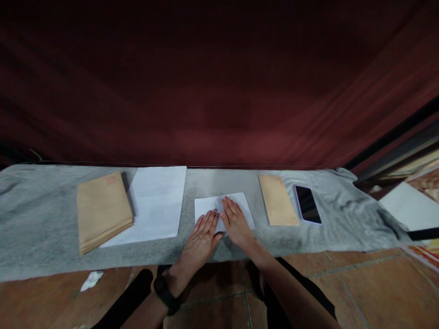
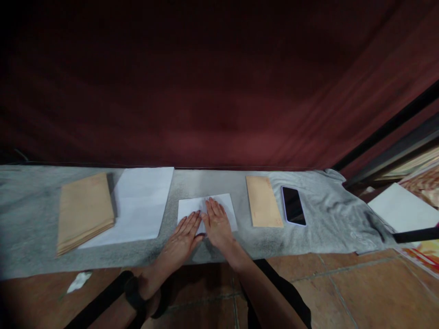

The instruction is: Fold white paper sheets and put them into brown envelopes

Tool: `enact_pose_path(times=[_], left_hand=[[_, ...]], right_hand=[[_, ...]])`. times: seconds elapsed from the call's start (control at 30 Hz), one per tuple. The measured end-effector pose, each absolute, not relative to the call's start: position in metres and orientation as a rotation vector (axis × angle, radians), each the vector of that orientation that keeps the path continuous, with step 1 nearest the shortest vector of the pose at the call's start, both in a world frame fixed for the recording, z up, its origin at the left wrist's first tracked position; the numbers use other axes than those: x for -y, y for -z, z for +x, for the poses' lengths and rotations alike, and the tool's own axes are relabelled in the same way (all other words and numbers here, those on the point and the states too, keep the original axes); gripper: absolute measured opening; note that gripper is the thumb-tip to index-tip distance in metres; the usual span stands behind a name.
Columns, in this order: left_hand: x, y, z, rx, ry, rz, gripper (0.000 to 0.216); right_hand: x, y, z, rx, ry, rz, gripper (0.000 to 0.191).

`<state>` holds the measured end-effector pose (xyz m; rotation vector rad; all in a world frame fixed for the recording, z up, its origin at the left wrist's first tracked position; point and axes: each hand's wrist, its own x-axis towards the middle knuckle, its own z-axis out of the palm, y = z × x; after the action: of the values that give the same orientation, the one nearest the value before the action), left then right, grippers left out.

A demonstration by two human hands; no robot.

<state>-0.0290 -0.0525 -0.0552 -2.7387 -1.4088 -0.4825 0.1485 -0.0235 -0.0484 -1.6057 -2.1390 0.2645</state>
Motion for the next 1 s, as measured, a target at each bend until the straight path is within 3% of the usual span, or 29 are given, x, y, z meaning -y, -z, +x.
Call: enact_pose_path(times=[0.13, 0.67, 0.83, 1.0], left_hand=[[0.052, 0.055, -0.040, 1.439, 0.408, -2.744, 0.066], [0.042, 0.060, -0.048, 1.765, 0.337, -2.459, 0.061], [0.036, 0.053, -0.026, 1.838, 0.495, -2.324, 0.059], [0.026, 0.056, 0.020, 1.727, 0.499, -2.515, 0.057]], right_hand=[[0.030, 0.058, 0.137, 2.223, -0.195, -1.588, 0.054], [0.026, 0.076, 0.189, 2.125, 0.210, -1.815, 0.059], [0.027, 0.072, 0.190, 1.970, 0.229, -1.938, 0.059], [0.021, 0.059, 0.169, 2.144, 0.027, -1.715, 0.056]])
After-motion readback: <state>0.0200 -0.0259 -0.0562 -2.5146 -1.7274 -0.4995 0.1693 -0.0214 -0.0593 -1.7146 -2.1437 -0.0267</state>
